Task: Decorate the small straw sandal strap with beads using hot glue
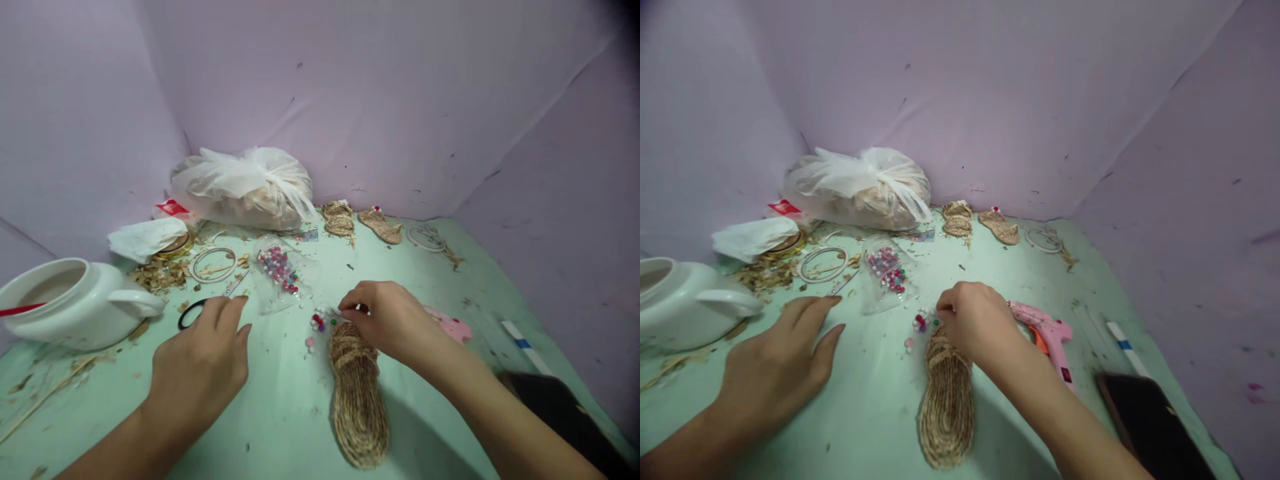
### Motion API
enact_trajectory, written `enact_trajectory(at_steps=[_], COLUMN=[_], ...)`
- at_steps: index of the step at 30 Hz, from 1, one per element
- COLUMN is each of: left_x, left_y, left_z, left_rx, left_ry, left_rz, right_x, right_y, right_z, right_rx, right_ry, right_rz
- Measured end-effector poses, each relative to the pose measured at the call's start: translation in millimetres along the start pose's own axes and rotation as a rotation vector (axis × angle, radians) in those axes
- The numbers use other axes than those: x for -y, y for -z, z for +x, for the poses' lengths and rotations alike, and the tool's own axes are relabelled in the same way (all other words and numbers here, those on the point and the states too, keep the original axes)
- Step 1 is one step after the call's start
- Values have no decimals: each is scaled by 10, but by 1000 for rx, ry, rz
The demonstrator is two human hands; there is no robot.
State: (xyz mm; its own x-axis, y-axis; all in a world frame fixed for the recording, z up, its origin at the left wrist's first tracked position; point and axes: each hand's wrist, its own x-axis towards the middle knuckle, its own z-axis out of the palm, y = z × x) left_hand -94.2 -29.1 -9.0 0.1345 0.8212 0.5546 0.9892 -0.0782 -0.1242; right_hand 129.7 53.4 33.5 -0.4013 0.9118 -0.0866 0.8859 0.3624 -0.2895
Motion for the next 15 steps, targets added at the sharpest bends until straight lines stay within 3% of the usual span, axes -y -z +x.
enact_trajectory(at_steps=[4, 9, 15], left_x=[-138, -334, -342], left_y=[-66, -158, -188], left_z=[-171, -346, -323], left_rx=[-51, 81, 81], left_ry=[-184, -340, -325], left_rz=[-312, -602, -659], right_x=[89, 86, 87], right_y=[-46, -139, -206], right_z=[143, 208, 235], right_rx=[67, 97, 123], right_ry=[71, 101, 115], right_rz=[-21, -25, -74])
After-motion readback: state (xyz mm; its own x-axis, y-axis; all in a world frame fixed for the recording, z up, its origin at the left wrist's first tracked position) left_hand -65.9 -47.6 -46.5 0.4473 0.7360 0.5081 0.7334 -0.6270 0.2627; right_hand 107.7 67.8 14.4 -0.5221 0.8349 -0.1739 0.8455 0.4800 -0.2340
